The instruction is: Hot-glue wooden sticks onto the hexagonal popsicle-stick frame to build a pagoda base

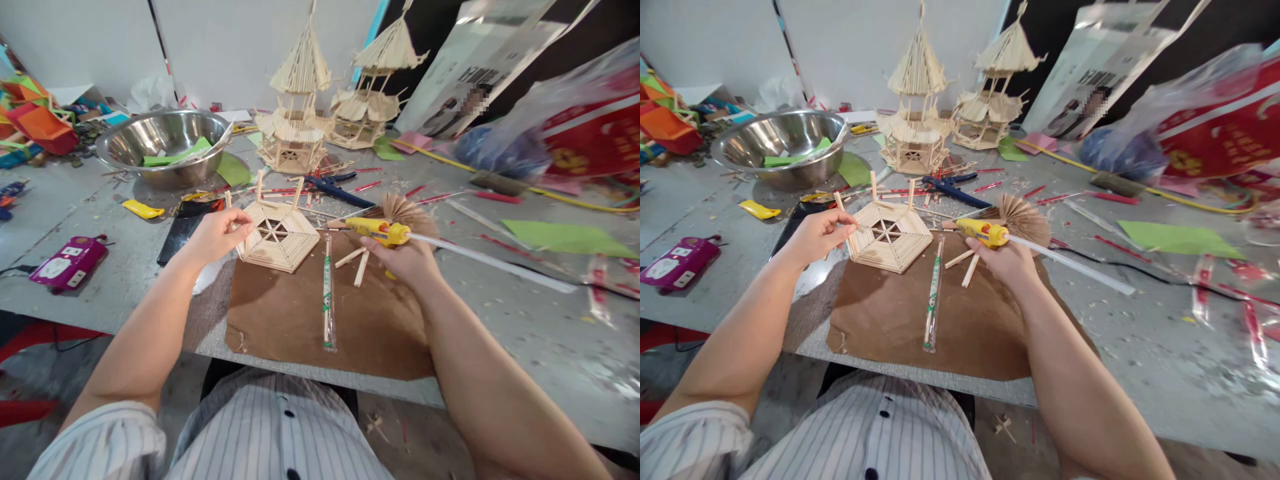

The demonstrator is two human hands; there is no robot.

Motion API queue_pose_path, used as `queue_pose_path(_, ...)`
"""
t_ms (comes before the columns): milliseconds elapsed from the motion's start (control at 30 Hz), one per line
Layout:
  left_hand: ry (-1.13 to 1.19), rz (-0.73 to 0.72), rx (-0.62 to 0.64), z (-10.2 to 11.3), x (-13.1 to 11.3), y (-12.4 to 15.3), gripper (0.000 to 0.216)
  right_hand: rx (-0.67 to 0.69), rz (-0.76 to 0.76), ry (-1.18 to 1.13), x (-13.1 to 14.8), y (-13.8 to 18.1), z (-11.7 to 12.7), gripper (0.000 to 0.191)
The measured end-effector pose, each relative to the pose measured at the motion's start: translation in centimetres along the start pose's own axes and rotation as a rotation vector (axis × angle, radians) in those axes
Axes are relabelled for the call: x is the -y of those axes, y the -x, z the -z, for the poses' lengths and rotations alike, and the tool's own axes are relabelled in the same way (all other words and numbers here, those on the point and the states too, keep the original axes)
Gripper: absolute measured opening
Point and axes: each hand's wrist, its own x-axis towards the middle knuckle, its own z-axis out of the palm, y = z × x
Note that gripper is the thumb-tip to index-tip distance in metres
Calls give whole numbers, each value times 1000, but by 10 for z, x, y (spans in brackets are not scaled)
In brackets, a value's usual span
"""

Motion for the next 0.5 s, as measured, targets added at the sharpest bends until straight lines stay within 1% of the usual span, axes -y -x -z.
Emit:
queue_pose_path(100, -3, 4, -1, 0, 0, 0, 26, -10, -15, 10, -1, 0, -1, 35)
queue_pose_path(267, -8, 9, -5, 0, -1, 1, 25, 36, -54, 21, 3, 1, 2, 37)
queue_pose_path(500, -3, -8, -11, -1, 1, 0, 26, 31, -43, 17, 5, 1, 3, 35)
